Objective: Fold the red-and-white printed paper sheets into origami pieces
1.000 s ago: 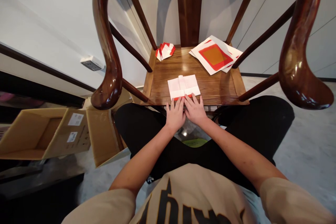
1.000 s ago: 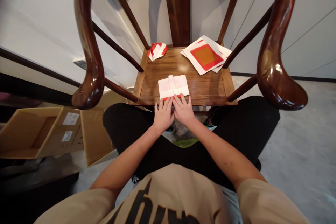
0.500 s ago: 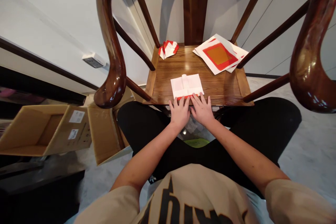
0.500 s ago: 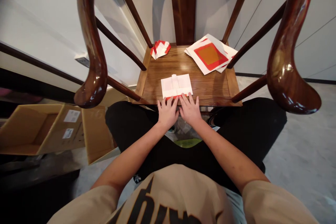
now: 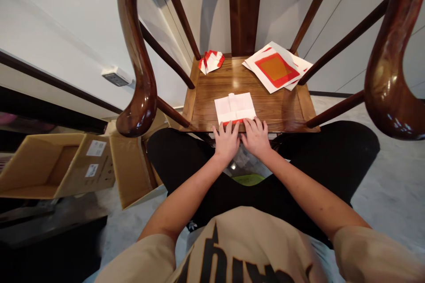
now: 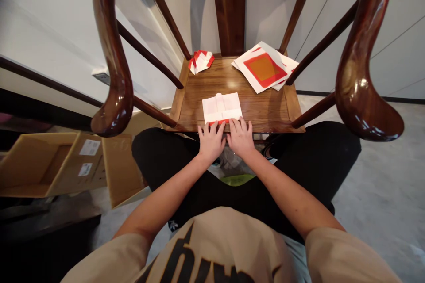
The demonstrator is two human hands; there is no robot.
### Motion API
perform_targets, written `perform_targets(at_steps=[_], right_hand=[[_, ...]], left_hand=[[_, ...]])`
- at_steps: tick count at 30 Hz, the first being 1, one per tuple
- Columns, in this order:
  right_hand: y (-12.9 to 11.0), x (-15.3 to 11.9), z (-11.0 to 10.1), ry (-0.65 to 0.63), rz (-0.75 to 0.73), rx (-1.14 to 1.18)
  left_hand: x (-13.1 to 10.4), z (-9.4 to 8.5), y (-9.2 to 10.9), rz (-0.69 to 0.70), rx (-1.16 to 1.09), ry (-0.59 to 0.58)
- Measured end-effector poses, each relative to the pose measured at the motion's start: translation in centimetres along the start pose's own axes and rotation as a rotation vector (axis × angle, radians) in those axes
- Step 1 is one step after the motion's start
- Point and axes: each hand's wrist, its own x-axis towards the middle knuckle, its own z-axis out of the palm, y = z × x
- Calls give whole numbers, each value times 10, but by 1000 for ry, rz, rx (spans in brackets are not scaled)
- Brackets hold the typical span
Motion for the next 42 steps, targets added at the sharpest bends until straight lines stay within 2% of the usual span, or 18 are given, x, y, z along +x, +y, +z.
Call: perform_targets(at_steps=[9, 18, 28, 42], right_hand=[[3, -2, -9, 3, 50, -2], [23, -3, -17, -33, -9, -36], [25, 0, -26, -32, 4, -45], [21, -5, -14, -17, 13, -31]], left_hand=[[0, 4, 0, -13, -8, -17], [0, 3, 1, -21, -7, -16], [0, 4, 2, -40, -10, -14], [0, 1, 1, -40, -37, -11]])
